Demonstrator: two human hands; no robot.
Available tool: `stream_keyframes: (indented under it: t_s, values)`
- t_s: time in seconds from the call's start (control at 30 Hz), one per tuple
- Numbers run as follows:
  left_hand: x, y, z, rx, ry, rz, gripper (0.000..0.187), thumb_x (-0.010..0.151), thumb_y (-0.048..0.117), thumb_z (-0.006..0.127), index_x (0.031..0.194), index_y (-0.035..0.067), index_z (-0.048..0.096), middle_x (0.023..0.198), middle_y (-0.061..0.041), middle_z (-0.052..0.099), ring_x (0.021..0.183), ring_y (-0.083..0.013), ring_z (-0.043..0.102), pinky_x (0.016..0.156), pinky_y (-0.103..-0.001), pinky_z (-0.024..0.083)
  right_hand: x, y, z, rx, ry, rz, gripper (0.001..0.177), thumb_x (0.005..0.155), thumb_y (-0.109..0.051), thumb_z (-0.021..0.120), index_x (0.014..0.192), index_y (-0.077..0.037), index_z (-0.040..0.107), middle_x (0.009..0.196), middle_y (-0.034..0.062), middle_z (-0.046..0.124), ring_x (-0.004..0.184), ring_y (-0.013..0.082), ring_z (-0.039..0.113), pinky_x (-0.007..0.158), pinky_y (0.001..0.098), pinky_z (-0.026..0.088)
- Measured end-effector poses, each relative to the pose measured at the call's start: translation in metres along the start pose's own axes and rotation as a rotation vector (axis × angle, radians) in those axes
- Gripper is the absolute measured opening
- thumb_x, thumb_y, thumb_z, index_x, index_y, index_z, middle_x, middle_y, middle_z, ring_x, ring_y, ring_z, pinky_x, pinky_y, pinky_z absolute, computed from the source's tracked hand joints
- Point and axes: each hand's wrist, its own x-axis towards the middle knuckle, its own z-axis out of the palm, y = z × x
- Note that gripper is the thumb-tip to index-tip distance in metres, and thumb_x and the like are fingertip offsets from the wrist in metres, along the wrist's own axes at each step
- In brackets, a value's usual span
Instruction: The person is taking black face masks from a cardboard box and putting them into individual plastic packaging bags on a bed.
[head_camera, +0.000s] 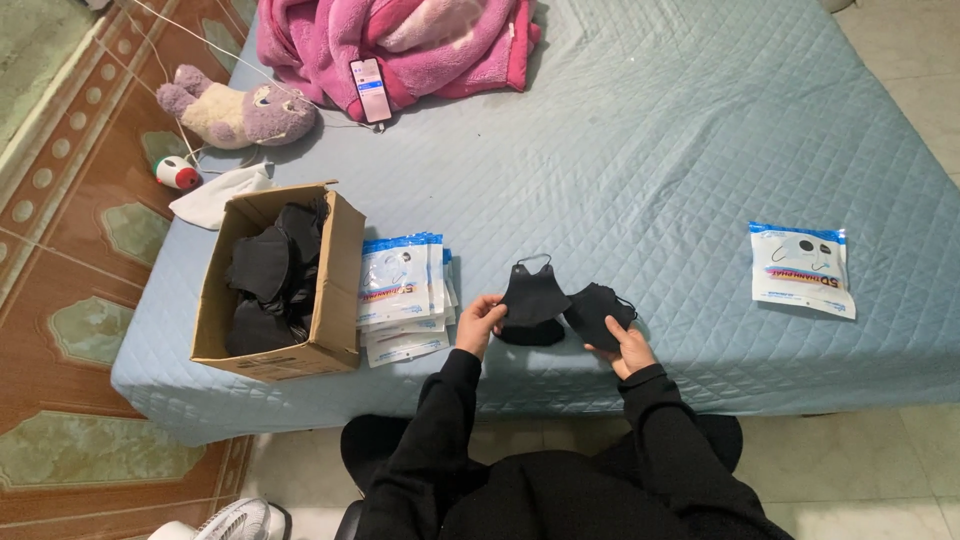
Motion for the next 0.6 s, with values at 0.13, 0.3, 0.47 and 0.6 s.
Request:
stream_keyframes:
  t_s: [0.13, 0.3, 0.47, 0.6]
  values:
    - [0.008, -0.049, -0.028, 0.109, -0.014, -0.069, 0.03, 0.087, 0.005, 0.077, 0.117, 0.002, 0.074, 0.076, -0.01, 0.069, 0.055, -0.0128, 0.063, 0.045, -0.02, 0.052, -0.006, -0.001, 0.002, 0.062, 0.002, -0.007, 0.025, 0.097, -0.019, 0.077, 0.112, 0.001, 0.073, 0.103, 0.024, 0.076, 0.092, 0.039, 0.076, 0.079, 0.0563, 0.064]
    - [0.007, -0.053, -0.032, 0.231, -0.051, -0.046, 0.033, 0.088, 0.008, 0.075, 0.122, 0.008, 0.075, 0.074, -0.01, 0.073, 0.041, -0.0158, 0.061, 0.038, -0.027, 0.052, 0.003, 0.002, -0.007, 0.071, -0.029, 0.004, 0.027, 0.099, -0.019, 0.074, 0.108, 0.006, 0.072, 0.099, 0.0282, 0.075, 0.086, 0.043, 0.076, 0.078, 0.0576, 0.065]
    - [0.003, -0.049, -0.03, 0.178, -0.05, -0.049, 0.035, 0.089, 0.006, 0.074, 0.123, 0.004, 0.073, 0.075, -0.013, 0.073, 0.039, -0.0169, 0.061, 0.036, -0.027, 0.05, 0.006, 0.005, -0.007, 0.037, -0.017, -0.009, 0.028, 0.098, -0.02, 0.076, 0.105, 0.007, 0.072, 0.097, 0.0281, 0.075, 0.084, 0.0437, 0.076, 0.079, 0.0582, 0.064]
    - [0.0, -0.044, -0.03, 0.217, -0.027, -0.088, 0.036, 0.09, 0.007, 0.072, 0.126, 0.004, 0.072, 0.075, -0.013, 0.073, 0.036, -0.0188, 0.059, 0.035, -0.029, 0.049, -0.002, -0.002, 0.0, 0.004, -0.022, 0.01, 0.028, 0.098, -0.021, 0.075, 0.106, 0.006, 0.073, 0.099, 0.0278, 0.075, 0.086, 0.0442, 0.076, 0.079, 0.0581, 0.063]
